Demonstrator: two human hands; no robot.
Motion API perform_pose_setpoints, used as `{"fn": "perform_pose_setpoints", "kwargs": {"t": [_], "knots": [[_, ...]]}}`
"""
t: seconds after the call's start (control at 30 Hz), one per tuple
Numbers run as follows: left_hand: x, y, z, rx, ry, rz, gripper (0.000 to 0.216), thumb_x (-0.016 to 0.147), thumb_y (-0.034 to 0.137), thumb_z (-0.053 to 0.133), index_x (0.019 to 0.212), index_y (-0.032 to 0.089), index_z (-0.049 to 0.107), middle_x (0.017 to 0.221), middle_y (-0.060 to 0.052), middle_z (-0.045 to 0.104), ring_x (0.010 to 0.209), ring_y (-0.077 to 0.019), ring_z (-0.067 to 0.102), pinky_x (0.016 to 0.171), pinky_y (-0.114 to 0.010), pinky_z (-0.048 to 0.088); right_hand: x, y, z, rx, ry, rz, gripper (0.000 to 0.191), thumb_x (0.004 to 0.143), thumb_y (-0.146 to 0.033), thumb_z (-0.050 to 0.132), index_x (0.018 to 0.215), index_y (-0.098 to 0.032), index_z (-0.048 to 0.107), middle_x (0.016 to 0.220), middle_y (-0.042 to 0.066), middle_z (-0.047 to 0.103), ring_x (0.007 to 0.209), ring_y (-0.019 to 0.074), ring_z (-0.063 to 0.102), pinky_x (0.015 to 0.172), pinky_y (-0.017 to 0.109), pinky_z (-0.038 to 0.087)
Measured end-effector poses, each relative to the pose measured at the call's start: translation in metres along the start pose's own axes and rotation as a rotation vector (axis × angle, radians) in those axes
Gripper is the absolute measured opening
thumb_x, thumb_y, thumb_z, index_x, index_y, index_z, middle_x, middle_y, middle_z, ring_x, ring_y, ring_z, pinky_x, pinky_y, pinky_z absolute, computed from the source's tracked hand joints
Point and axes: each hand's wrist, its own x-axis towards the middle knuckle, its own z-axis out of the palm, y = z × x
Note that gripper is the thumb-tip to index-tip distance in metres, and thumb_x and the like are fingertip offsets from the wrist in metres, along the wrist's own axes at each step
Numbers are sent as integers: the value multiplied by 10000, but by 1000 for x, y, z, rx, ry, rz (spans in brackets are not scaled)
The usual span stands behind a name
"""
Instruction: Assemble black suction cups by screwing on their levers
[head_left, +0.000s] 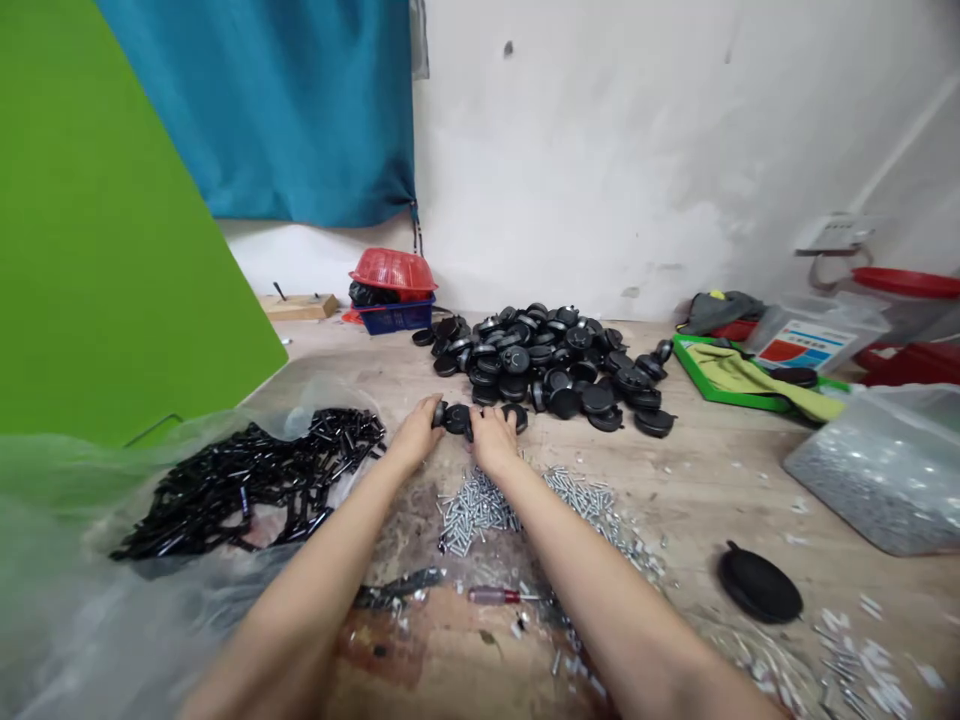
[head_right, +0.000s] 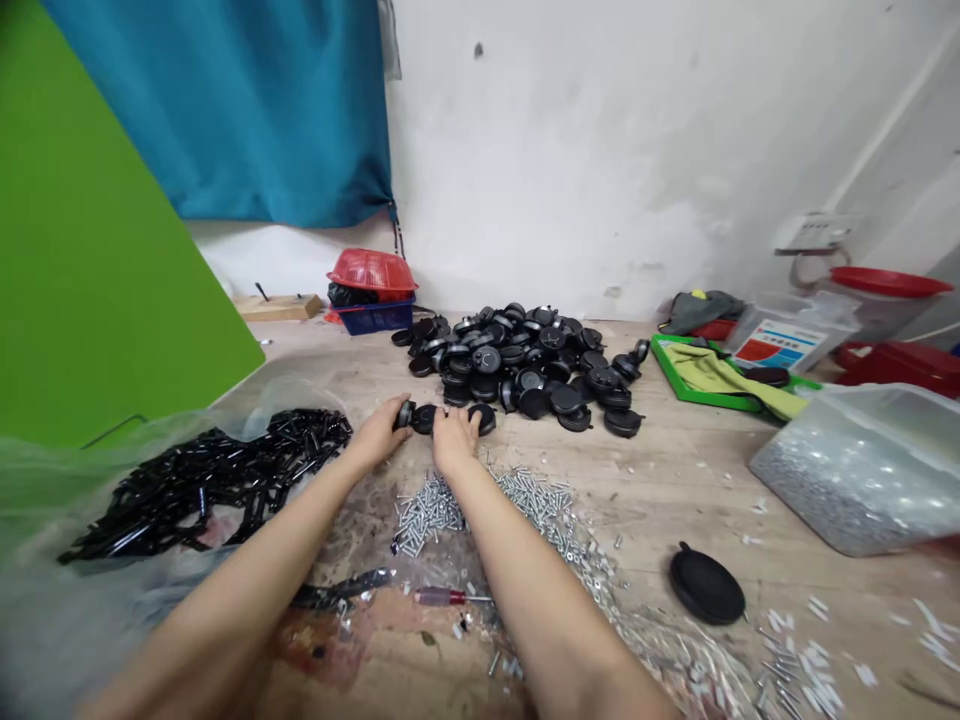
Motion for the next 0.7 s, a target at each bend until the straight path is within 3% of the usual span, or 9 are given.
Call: {"fn": "perform_pose_setpoints", "kwargs": {"t": [0.1,0.2,0.3,0.4,0.47,0.57,0.7], "knots": [[-5,4,-11,-54,37,-82,356,879,323,564,1193,157,537,1190,-98,583,1028,-226,592,879,-453,493,-9,-6,-16,43,22,20,492,811,-267,651,1261,-138,498,1171,146,563,1147,295,508,982,515,381],[-25,21,-33,-114,103,-141,378,861,295,545,1199,127,535,1132,-116,634,1032,-239,601,932,-416,459,-35,-12,-43,121,67,21,635,797,-296,647,1364,-165,394,1227,157,496,1153,289,496,960,444,409],[-67,51,-59,-179,119,-134,383,869,318,482,1198,135,552,1144,-98,644,1035,-227,602,926,-372,458,-87,-11,-70,235,88,-56,635,793,-377,643,1361,-220,407,1285,108,431,1162,220,501,990,345,412],[-130,82,-73,-236,52,-112,352,860,352,503,1154,179,589,1157,-69,643,1061,-216,590,958,-366,434,-159,1,-89,488,24,-187,680,722,-387,718,1327,-230,452,1212,96,487,1105,233,544,971,386,442],[-174,98,-70,-358,-55,-166,368,851,385,529,1165,196,574,1201,-75,619,1128,-228,558,985,-383,414,-207,14,-94,534,-72,-189,807,691,-359,754,1382,-241,353,1269,101,502,1161,252,521,998,417,429],[-230,116,-52,-589,-229,-353,416,822,422,579,1177,208,539,1176,-83,632,1079,-235,593,918,-386,466,-265,34,-91,558,-131,-128,835,673,-326,777,1370,-234,328,1298,112,521,1199,259,510,1018,435,419],[-272,137,-20,-700,-383,-439,372,782,411,622,1059,165,595,1070,-88,675,1000,-240,629,863,-362,499,-308,57,-75,535,-153,-55,884,652,-280,799,1381,-239,302,1316,113,519,1216,257,503,1029,436,414]]}}
